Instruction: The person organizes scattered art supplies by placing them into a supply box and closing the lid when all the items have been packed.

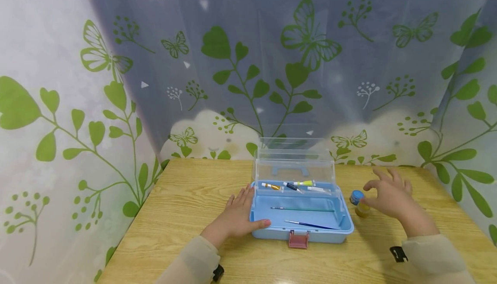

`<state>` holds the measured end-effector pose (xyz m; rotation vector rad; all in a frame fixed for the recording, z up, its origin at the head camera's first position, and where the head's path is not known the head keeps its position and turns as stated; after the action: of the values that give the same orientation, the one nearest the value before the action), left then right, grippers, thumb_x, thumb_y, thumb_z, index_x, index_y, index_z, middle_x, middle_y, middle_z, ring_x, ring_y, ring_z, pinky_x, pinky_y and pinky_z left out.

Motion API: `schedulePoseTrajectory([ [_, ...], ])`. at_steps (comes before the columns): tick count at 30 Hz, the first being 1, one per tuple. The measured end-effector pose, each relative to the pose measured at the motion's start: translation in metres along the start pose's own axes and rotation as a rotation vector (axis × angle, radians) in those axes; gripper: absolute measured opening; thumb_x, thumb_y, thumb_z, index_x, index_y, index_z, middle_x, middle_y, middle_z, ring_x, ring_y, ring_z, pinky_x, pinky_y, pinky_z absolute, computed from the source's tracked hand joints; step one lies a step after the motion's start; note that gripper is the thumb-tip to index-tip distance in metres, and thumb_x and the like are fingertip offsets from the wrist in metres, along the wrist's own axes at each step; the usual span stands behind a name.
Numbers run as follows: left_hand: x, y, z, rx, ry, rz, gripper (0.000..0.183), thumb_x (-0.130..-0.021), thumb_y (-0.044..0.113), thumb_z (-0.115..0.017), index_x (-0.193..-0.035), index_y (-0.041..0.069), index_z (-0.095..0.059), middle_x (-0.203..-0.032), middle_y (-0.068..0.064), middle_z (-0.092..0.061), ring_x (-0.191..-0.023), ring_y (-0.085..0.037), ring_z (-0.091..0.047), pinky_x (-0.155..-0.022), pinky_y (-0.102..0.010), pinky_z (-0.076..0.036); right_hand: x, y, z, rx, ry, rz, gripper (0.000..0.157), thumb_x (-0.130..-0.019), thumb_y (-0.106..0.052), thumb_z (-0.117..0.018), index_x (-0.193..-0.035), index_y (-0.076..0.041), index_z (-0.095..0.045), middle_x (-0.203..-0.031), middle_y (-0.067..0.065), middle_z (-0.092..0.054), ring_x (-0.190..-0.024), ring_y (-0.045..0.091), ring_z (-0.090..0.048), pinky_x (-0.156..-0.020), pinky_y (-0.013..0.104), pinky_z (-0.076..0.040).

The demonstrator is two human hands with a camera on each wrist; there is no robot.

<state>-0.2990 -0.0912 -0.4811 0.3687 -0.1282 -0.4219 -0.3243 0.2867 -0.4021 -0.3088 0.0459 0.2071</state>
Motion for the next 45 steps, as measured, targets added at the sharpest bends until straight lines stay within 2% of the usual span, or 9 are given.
schedulePoseTrajectory([
  [10,0.000,0.001,0.001,0.002,0.003,-0.004,0.113,-0.088,0.081,-0.043,-0.161,0.005,-0.003,-0.168,-0.011,0.001,-0.153,-0.035,-0.007,-0.119,-0.059,-0.009,0.002,0.019,-0.022,-0.004,-0.047,-0.034,0.045,-0.081,-0.042,-0.081,-0.108,-0.007,-0.074,-0.151,0.038,-0.025,-0.137,0.064,-0.004,-0.094,0.086,0.002],
  [21,0.001,0.002,0.002,0.007,-0.003,-0.003,0.113,-0.087,0.082,-0.043,-0.161,0.005,-0.003,-0.168,-0.012,0.001,-0.153,-0.035,-0.007,-0.120,-0.059,-0.008,-0.002,0.037,-0.043,0.010,-0.104,-0.080,0.056,-0.079,-0.048,-0.080,-0.111,-0.003,-0.073,-0.149,0.043,-0.023,-0.135,0.067,-0.001,-0.090,0.088,0.010],
  [29,0.001,0.002,0.002,0.003,-0.008,0.000,0.113,-0.088,0.081,-0.043,-0.161,0.005,-0.003,-0.168,-0.010,0.002,-0.153,-0.034,-0.007,-0.120,-0.058,-0.008,-0.006,0.036,-0.048,0.006,-0.132,-0.095,0.035,-0.081,-0.040,-0.081,-0.099,-0.010,-0.075,-0.149,0.043,-0.024,-0.135,0.069,0.001,-0.090,0.088,0.012],
  [34,0.001,0.003,0.004,0.000,-0.005,-0.004,0.113,-0.088,0.081,-0.043,-0.161,0.005,-0.003,-0.168,-0.011,0.003,-0.153,-0.035,-0.007,-0.120,-0.059,-0.009,-0.007,0.033,-0.049,0.019,-0.129,-0.086,0.032,-0.081,-0.037,-0.081,-0.097,-0.010,-0.074,-0.148,0.043,-0.024,-0.134,0.070,-0.001,-0.090,0.088,0.009],
  [40,0.000,0.002,0.003,-0.003,0.000,-0.013,0.113,-0.088,0.081,-0.043,-0.161,0.004,-0.003,-0.168,-0.012,0.002,-0.153,-0.036,-0.008,-0.119,-0.059,-0.010,-0.007,0.028,-0.046,0.010,-0.109,-0.078,0.025,-0.080,-0.034,-0.081,-0.086,-0.012,-0.072,-0.148,0.044,-0.023,-0.132,0.072,-0.001,-0.091,0.088,0.010],
  [45,0.001,0.001,0.002,0.002,0.001,-0.006,0.113,-0.088,0.081,-0.043,-0.161,0.005,-0.003,-0.168,-0.011,0.003,-0.153,-0.035,-0.007,-0.119,-0.059,-0.009,-0.006,0.020,-0.034,0.012,-0.075,-0.067,0.026,-0.079,-0.035,-0.082,-0.082,-0.012,-0.070,-0.149,0.043,-0.023,-0.133,0.071,-0.002,-0.092,0.088,0.007],
])
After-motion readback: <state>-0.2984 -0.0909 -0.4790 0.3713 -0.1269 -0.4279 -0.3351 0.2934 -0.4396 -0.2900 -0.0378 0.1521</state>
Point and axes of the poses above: each hand's wrist, its own x-axis away from the middle knuckle, its own z-axis out of the back of the hand, y = z × x, the point moved 8 cm from there along -x, towards the middle knuckle
